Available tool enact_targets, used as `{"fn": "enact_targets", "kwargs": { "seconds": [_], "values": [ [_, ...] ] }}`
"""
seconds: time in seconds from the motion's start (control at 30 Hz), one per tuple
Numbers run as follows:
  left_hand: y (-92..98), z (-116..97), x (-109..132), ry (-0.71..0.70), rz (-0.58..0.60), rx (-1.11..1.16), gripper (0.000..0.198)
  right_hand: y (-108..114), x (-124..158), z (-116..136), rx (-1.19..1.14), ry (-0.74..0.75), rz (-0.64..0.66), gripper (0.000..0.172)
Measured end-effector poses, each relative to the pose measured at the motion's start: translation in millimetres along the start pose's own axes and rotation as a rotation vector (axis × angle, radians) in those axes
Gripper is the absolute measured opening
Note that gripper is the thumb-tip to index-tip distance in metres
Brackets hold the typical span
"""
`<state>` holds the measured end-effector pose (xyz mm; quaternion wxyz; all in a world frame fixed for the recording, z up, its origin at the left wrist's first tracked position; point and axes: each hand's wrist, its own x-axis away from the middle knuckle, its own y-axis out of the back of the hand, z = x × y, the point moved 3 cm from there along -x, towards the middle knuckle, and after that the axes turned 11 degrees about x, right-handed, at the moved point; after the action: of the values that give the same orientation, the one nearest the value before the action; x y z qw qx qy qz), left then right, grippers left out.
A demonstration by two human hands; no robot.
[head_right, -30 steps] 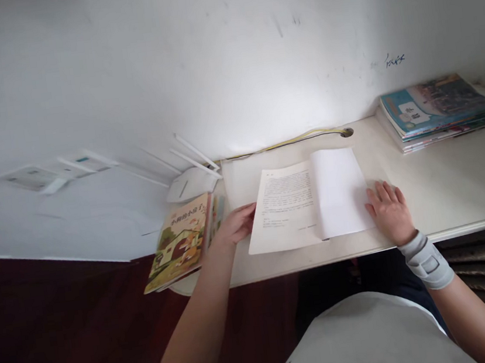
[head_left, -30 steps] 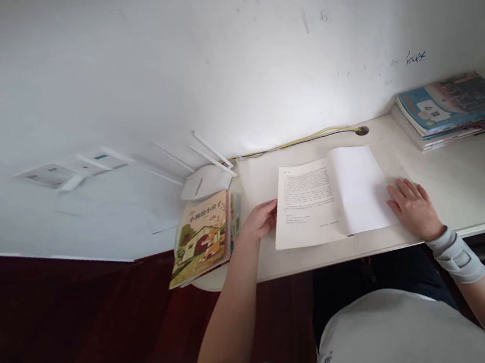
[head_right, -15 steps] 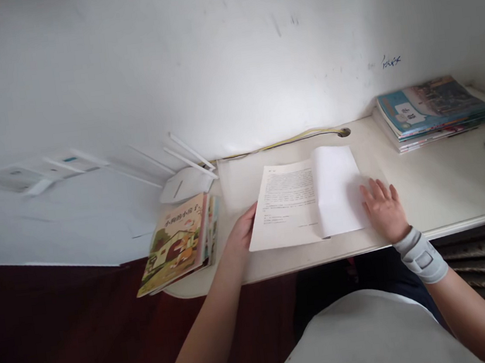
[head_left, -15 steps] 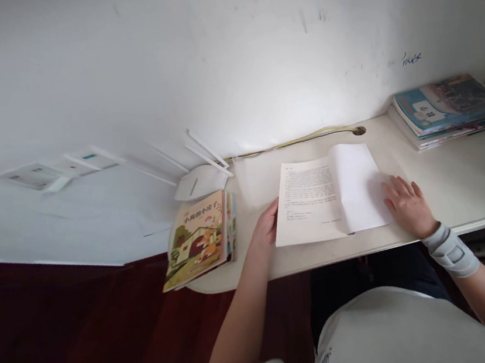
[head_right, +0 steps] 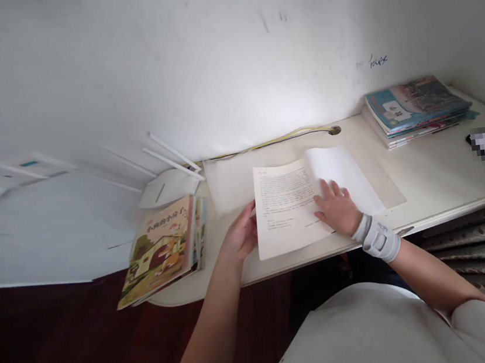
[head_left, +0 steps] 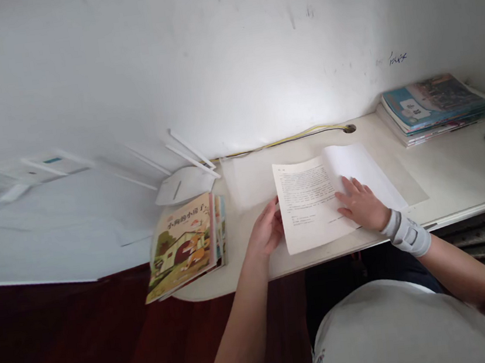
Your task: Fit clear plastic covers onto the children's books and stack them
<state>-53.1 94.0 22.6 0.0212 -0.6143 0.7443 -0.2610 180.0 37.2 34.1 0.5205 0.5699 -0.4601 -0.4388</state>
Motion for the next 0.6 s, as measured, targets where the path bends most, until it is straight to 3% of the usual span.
{"fn": "enact_targets", "kwargs": {
  "seconds": [0.07,0.23,0.47,0.6],
  "values": [
    [0.0,0,0,0.041,-0.018,-0.03,0.052,1,0,1,0.019,-0.009,0.014,0.041],
    [3.4,0,3,-0.018,-0.073,-0.079,0.051,4,-3,1,0.029,-0.016,0.039,0.041],
    [2.8,14,16,0.178,-0.051,-0.202,0.059,1,-2,1,0.057,-0.051,0.052,0.044],
    [-2.5,14,18,0.02,-0.072,-0.226,0.057,-2,-1,0,0.056,-0.061,0.047,0.045]
  ]
}}
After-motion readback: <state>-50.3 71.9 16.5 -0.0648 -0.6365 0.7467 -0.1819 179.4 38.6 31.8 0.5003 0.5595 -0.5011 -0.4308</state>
